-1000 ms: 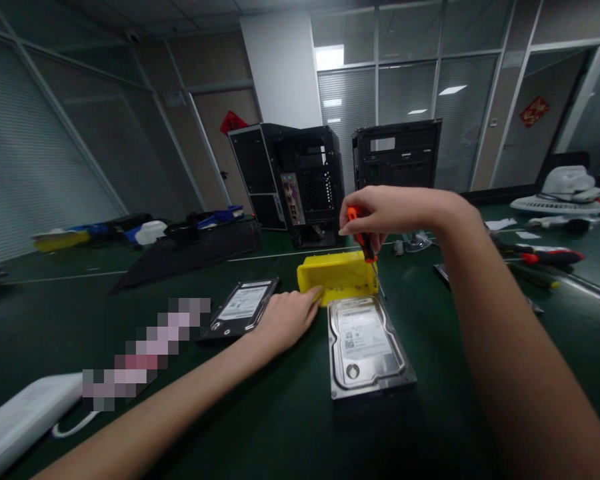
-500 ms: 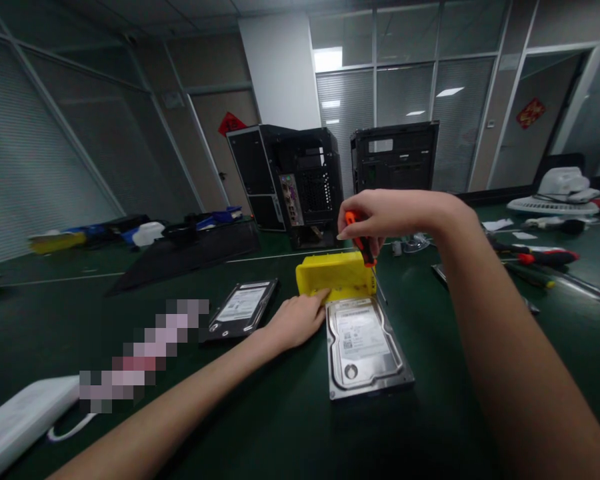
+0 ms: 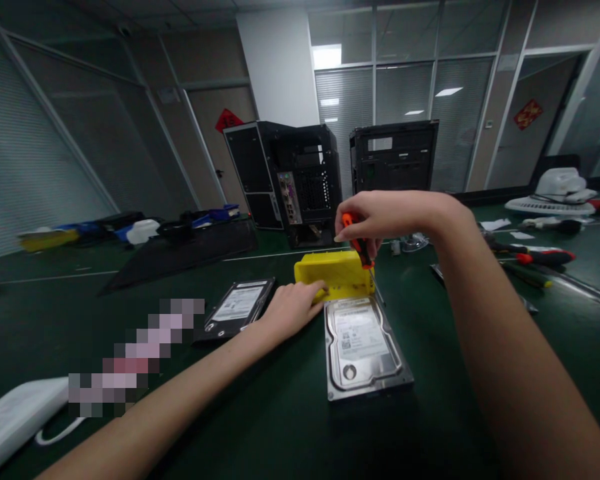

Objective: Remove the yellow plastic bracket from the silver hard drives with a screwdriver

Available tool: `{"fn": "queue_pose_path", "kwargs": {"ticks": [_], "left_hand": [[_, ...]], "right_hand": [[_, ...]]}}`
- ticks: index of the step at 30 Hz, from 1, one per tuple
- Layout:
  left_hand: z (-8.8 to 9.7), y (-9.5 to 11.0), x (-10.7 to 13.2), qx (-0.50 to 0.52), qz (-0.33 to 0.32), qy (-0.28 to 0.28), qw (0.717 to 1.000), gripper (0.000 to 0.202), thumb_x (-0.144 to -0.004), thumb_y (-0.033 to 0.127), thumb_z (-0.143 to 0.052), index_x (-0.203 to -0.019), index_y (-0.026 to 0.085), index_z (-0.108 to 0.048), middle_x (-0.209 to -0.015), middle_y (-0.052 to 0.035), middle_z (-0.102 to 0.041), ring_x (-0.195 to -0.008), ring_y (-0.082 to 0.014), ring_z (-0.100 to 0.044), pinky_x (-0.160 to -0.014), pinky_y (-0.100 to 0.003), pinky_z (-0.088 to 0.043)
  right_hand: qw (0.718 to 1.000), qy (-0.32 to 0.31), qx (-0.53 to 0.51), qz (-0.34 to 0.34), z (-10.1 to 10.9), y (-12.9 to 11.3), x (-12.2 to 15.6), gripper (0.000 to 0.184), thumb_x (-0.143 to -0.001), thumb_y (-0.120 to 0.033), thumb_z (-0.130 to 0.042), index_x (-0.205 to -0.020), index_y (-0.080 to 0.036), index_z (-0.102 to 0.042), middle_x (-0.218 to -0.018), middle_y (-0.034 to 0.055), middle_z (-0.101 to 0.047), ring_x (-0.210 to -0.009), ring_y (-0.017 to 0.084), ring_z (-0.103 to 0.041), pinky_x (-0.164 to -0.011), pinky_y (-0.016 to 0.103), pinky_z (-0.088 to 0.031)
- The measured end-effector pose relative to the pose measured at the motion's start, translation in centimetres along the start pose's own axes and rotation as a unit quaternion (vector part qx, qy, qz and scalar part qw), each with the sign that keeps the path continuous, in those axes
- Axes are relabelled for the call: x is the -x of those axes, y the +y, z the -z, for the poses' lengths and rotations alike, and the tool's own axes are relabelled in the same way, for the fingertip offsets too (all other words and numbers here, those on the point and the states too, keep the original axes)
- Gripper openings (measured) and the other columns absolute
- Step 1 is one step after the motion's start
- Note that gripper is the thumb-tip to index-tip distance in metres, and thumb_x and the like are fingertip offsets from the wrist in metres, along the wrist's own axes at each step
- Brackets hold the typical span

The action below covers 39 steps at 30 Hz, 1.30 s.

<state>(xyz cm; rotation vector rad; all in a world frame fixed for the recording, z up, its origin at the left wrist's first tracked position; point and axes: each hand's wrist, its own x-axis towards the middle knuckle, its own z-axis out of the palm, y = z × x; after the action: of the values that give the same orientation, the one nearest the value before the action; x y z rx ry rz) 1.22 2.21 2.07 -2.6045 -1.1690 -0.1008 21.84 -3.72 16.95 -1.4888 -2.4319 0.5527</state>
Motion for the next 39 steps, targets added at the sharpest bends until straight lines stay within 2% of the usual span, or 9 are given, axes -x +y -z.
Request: {"fn": "queue_pose_path", "kwargs": {"ticks": [6, 15, 18, 24, 27, 32, 39], "left_hand": [[-0.2, -0.4, -0.6, 0.026, -0.021, -0.01, 0.999, 0.027, -0.085, 0.034, -0.043, -0.103, 0.026, -0.061, -0.097, -0.0067, -0.067, -0.082, -0.0245, -0.063, -0.064, -0.031, -0.046], [-0.9, 0.0, 0.3, 0.044, -0.018, 0.039, 0.998, 0.026, -0.085, 0.031, -0.043, -0.102, 0.026, -0.062, -0.095, -0.0037, -0.069, -0.081, -0.0235, -0.064, -0.067, -0.032, -0.048], [-0.8, -0.1, 0.1, 0.045, -0.013, 0.047, 0.998, 0.028, -0.084, 0.03, -0.045, -0.108, 0.025, -0.059, -0.099, -0.0044, -0.068, -0.083, -0.0232, -0.064, -0.068, -0.033, -0.048], [-0.6, -0.2, -0.1, 0.066, -0.037, 0.02, 0.997, 0.03, -0.086, 0.03, -0.042, -0.11, 0.026, -0.059, -0.103, -0.0045, -0.066, -0.088, -0.0219, -0.062, -0.073, -0.031, -0.047], [-0.3, -0.3, -0.3, 0.051, -0.024, 0.018, 0.998, 0.037, -0.086, 0.033, -0.042, -0.121, 0.025, -0.05, -0.103, -0.0069, -0.065, -0.083, -0.022, -0.063, -0.069, -0.032, -0.047], [0.3, -0.7, -1.1, 0.039, -0.065, -0.047, 0.996, 0.046, -0.086, 0.035, -0.04, -0.13, 0.022, -0.038, -0.1, -0.0099, -0.065, -0.077, -0.022, -0.063, -0.066, -0.032, -0.047], [0.1, -0.9, -1.3, 0.057, -0.073, -0.087, 0.992, 0.043, -0.087, 0.034, -0.035, -0.128, 0.023, -0.04, -0.11, -0.009, -0.062, -0.09, -0.0221, -0.061, -0.075, -0.032, -0.046]], "right_hand": [[1.0, -0.006, -0.001, -0.004, 0.0, 0.1, 0.0, 0.018, -0.083, -0.029, -0.05, -0.093, -0.016, -0.055, -0.085, 0.0071, -0.067, -0.062, 0.014, -0.064, -0.047, 0.018, -0.047], [1.0, -0.009, 0.003, 0.003, -0.1, 0.1, -0.1, 0.017, -0.083, -0.031, -0.05, -0.091, -0.017, -0.055, -0.083, 0.0063, -0.066, -0.061, 0.013, -0.064, -0.047, 0.018, -0.047], [1.0, -0.005, 0.006, 0.006, -0.1, 0.2, -0.1, 0.018, -0.083, -0.031, -0.05, -0.092, -0.016, -0.055, -0.084, 0.0064, -0.066, -0.061, 0.013, -0.064, -0.047, 0.018, -0.047], [1.0, -0.016, 0.003, 0.0, -0.1, 0.1, 0.1, 0.018, -0.083, -0.031, -0.05, -0.092, -0.016, -0.055, -0.083, 0.0067, -0.066, -0.063, 0.014, -0.064, -0.05, 0.019, -0.049], [1.0, -0.017, 0.004, 0.0, -0.1, 0.0, 0.1, 0.019, -0.082, -0.032, -0.051, -0.093, -0.017, -0.055, -0.083, 0.0066, -0.066, -0.065, 0.015, -0.065, -0.052, 0.02, -0.05], [1.0, -0.02, 0.002, -0.006, -0.1, 0.0, 0.0, 0.02, -0.082, -0.033, -0.051, -0.093, -0.016, -0.055, -0.084, 0.0069, -0.067, -0.066, 0.015, -0.065, -0.052, 0.02, -0.05], [1.0, -0.021, -0.009, -0.002, -0.1, 0.1, 0.0, 0.02, -0.082, -0.031, -0.051, -0.094, -0.016, -0.055, -0.086, 0.0078, -0.066, -0.063, 0.014, -0.065, -0.049, 0.019, -0.049]]}}
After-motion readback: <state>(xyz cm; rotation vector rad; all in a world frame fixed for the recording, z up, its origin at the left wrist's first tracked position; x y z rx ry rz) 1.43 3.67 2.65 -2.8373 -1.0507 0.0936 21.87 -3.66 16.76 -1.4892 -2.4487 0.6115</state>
